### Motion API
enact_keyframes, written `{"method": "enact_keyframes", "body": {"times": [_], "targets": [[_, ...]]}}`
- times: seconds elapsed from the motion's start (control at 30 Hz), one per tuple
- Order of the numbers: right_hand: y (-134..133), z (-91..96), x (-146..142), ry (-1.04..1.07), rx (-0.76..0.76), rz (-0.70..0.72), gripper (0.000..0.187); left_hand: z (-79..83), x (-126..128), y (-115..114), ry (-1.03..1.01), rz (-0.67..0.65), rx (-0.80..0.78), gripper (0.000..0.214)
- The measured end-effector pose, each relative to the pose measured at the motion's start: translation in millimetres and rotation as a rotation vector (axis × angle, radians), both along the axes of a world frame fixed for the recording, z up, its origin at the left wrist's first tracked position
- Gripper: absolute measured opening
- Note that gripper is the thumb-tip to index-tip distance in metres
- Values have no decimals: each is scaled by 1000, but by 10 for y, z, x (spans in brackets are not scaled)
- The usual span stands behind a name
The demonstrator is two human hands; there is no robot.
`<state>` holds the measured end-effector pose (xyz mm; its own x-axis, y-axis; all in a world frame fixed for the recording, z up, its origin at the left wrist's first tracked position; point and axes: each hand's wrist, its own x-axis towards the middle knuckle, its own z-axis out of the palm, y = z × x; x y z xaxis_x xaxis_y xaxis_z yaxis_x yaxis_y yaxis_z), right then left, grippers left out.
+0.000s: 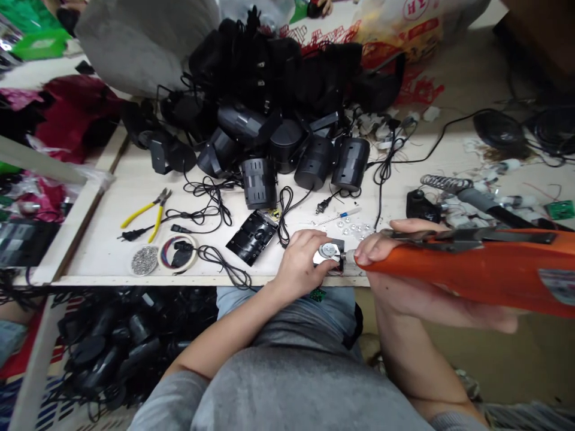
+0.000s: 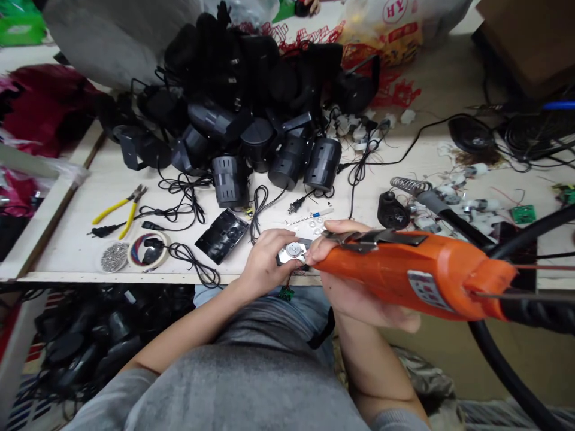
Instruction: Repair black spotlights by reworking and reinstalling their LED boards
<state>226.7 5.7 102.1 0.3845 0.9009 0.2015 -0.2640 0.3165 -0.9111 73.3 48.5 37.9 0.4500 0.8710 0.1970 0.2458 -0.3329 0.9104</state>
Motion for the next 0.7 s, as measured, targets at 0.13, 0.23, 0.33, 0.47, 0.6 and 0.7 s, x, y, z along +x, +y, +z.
{"method": "enact_keyframes", "body": {"times": [0.13,0.23,0.33,0.47,0.6,0.7], "targets": [[47,-78,-4,9,211,13,77,-44,-7,18,37,3,65,31],[56,-140,-8,-26,321,19,85,-73,-21,46,111,-28,165,33],[-11,-172,-18,-59,385,-20,79,-82,-32,81,174,-46,212,34],[-85,-162,-29,-125,338,-18,41,-69,-34,101,218,-64,216,34],[11,-144,-33,-103,398,-25,63,-55,-27,85,225,-56,231,34],[112,-146,-36,-52,361,21,82,-54,-20,70,234,-52,217,33]]}}
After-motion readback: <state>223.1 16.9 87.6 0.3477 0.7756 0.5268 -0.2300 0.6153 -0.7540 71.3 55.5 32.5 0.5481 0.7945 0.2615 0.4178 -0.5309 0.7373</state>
